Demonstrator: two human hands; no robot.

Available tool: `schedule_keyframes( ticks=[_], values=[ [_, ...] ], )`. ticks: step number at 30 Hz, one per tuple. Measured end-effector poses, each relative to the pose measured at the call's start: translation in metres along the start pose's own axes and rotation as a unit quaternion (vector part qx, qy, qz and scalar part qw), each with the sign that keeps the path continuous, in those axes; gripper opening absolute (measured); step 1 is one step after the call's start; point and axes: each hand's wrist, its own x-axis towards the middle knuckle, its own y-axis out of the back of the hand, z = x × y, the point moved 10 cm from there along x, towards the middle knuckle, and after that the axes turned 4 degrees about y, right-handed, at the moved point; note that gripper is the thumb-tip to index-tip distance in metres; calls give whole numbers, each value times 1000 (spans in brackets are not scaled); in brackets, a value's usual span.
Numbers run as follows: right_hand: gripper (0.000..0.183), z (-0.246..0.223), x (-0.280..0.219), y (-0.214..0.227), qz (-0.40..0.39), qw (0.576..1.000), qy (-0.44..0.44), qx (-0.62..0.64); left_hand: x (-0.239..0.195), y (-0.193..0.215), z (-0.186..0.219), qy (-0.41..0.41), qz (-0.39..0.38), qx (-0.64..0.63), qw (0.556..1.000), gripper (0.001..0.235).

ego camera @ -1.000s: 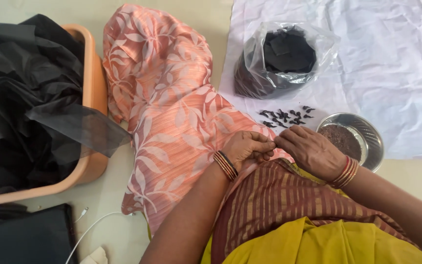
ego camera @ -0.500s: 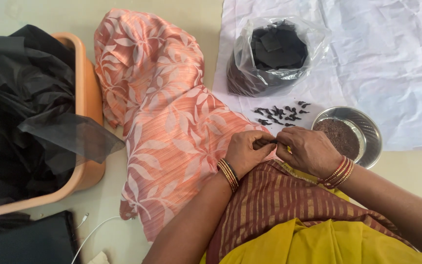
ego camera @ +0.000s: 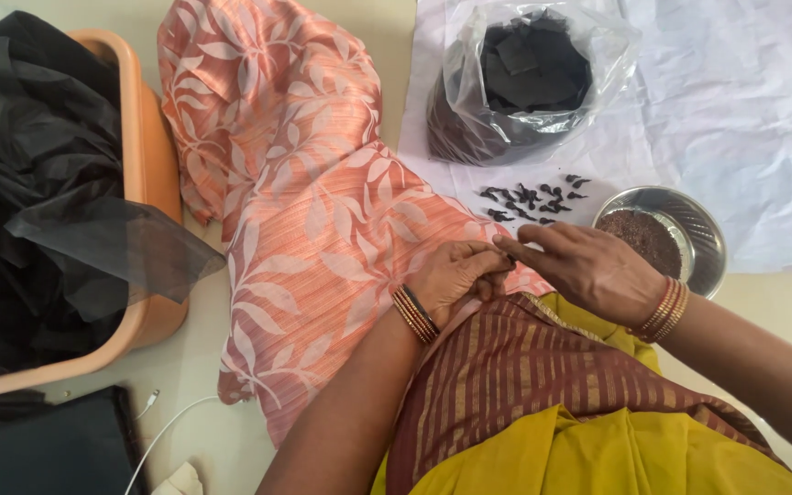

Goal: The person is assembling small pouches by placing seeds or spices onto mesh fabric squares and folding them to secure the contents.

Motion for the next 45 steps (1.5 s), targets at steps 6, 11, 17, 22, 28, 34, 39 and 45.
schedule_keyframes(
  ticks=[6,11,17,22,28,34,39,45],
  values=[
    [52,3,-12,-36,-88,991,93,-41,-6,-4,-1,43,26,35,998,15],
    [18,26,-13,-52,-73,989,-75,108,-15,-23,35,-88,77,200,973,15],
    [31,57,-77,-148,-134,526,-492,681,-41,-57,74,-290,106,506,805,15],
    [37,35,-82,-153,-122,273,-491,818,-48,-76,77,-332,73,577,743,16],
    [32,18,-83,-148,-122,240,-483,833,-53,-83,82,-360,55,561,744,17],
    [33,59,-69,-89,55,600,-485,633,-25,-24,57,-257,114,318,905,11],
    [44,23,-15,-13,4,972,-213,101,3,9,3,-48,58,-32,997,16],
    [61,-5,-9,-34,-40,998,21,-47,-2,3,-5,43,22,-75,996,18]
  ],
)
